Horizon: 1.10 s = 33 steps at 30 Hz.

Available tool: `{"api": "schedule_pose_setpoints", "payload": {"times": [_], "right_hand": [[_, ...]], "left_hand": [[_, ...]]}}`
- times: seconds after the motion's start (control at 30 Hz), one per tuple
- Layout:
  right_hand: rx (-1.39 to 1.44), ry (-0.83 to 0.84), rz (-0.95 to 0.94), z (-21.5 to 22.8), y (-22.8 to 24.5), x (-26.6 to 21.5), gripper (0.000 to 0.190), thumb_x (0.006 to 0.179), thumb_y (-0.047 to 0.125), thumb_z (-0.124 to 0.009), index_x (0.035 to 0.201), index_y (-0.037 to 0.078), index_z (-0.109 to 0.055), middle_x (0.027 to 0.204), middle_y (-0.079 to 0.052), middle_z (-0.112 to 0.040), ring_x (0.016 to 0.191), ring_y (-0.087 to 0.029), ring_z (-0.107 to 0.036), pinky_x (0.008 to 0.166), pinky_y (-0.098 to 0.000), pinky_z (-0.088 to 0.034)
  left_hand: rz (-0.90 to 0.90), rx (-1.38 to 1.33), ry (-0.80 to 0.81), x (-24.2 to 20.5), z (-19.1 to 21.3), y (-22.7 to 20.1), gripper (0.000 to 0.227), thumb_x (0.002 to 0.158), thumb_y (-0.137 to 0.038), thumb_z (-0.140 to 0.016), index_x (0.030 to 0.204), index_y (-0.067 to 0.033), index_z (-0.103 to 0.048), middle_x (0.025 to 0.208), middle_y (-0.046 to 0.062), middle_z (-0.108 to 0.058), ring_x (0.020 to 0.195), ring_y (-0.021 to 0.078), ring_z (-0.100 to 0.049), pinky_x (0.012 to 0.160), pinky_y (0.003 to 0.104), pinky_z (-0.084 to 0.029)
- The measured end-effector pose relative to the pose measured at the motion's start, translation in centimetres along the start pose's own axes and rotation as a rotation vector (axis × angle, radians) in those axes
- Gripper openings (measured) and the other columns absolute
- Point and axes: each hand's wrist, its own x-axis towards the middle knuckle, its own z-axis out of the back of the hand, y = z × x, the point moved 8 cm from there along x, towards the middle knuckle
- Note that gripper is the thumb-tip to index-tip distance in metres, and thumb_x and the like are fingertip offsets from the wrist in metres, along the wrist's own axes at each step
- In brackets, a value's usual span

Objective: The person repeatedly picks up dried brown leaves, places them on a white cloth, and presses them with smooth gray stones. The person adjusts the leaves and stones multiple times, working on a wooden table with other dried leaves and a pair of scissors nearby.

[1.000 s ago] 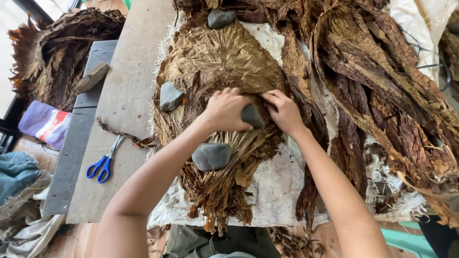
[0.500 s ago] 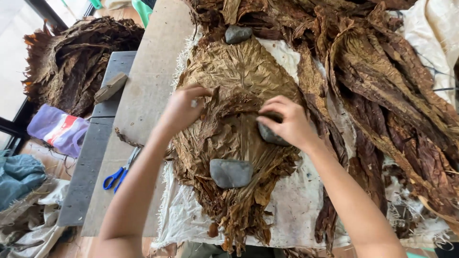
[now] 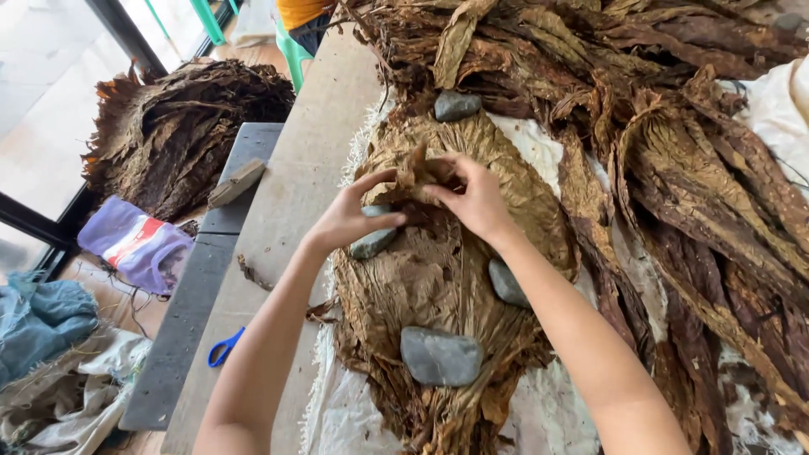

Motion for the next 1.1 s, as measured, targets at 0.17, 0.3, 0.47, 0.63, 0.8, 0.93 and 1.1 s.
{"api": "schedule_pose_setpoints", "payload": {"times": [0.17, 0.3, 0.47, 0.63, 0.8, 0.93, 1.1], "right_hand": [[0.189, -0.067, -0.125, 3.3, 1.4, -0.2, 0.047, 0.085, 0.005, -0.104, 0.124, 0.001, -0.079, 0.111, -0.02, -0.085, 0.101, -0.026, -0.083, 0.09, -0.038, -0.072], [-0.062, -0.193, -0.141, 6.6, -1.1, 0.8, 0.025, 0.106, 0.013, -0.09, 0.13, 0.011, -0.086, 0.118, -0.013, -0.088, 0.108, -0.024, -0.087, 0.085, -0.033, -0.073], [-0.225, -0.338, 0.042, 7.6, 0.5, 1.2, 0.027, 0.121, 0.001, -0.058, 0.136, -0.001, -0.081, 0.109, -0.024, -0.085, 0.101, -0.044, -0.084, 0.081, -0.0498, -0.072], [-0.417, -0.369, 0.155, 8.3, -4.0, 2.9, 0.023, 0.13, 0.015, -0.057, 0.13, 0.003, -0.077, 0.084, -0.013, -0.079, 0.077, -0.029, -0.079, 0.074, -0.0393, -0.064], [-0.564, -0.367, 0.218, 8.9, -8.3, 4.0, 0.021, 0.125, 0.028, -0.072, 0.12, 0.008, -0.077, 0.086, -0.019, -0.082, 0.083, -0.044, -0.083, 0.07, -0.0522, -0.064], [-0.42, -0.346, 0.124, 8.2, -12.0, 6.0, 0.021, 0.119, 0.032, -0.078, 0.112, 0.012, -0.079, 0.087, -0.017, -0.083, 0.09, -0.045, -0.083, 0.075, -0.0539, -0.064], [-0.241, -0.35, 0.049, 9.1, -14.8, 7.4, 0.029, 0.125, 0.033, -0.072, 0.109, 0.011, -0.082, 0.083, -0.013, -0.082, 0.083, -0.036, -0.084, 0.071, -0.0443, -0.063]], "left_hand": [[-0.031, -0.033, -0.248, 6.7, -2.0, 1.4, 0.017, 0.103, -0.03, -0.095, 0.11, -0.0152, -0.09, 0.095, 0.001, -0.087, 0.1, 0.0105, -0.08, 0.092, 0.034, -0.064], [-0.061, -0.043, -0.363, 10.4, -1.0, 6.8, 0.015, 0.111, -0.032, -0.088, 0.116, -0.0191, -0.093, 0.096, 0.003, -0.088, 0.097, 0.0117, -0.081, 0.088, 0.033, -0.065], [-0.114, 0.076, -0.416, 11.9, -2.0, 5.5, 0.033, 0.102, -0.03, -0.097, 0.132, -0.0231, -0.086, 0.092, 0.006, -0.082, 0.086, 0.0191, -0.078, 0.082, 0.036, -0.065], [-0.256, 0.295, -0.44, 15.2, -2.3, 5.5, 0.019, 0.115, -0.038, -0.08, 0.113, -0.0187, -0.084, 0.089, 0.012, -0.084, 0.09, 0.0408, -0.084, 0.078, 0.05, -0.065], [-0.223, 0.56, -0.382, 18.9, -2.8, 8.6, 0.037, 0.12, -0.051, -0.069, 0.106, -0.0173, -0.075, 0.089, 0.015, -0.082, 0.093, 0.0466, -0.08, 0.076, 0.06, -0.062], [-0.039, 0.513, -0.164, 21.9, -6.2, 8.6, 0.05, 0.108, -0.067, -0.077, 0.114, -0.0173, -0.078, 0.104, 0.011, -0.086, 0.105, 0.0472, -0.082, 0.09, 0.062, -0.065], [0.043, 0.372, -0.191, 26.0, -6.6, 12.2, 0.042, 0.111, -0.06, -0.077, 0.114, -0.0186, -0.084, 0.104, 0.011, -0.087, 0.109, 0.0474, -0.082, 0.093, 0.061, -0.065]]}}
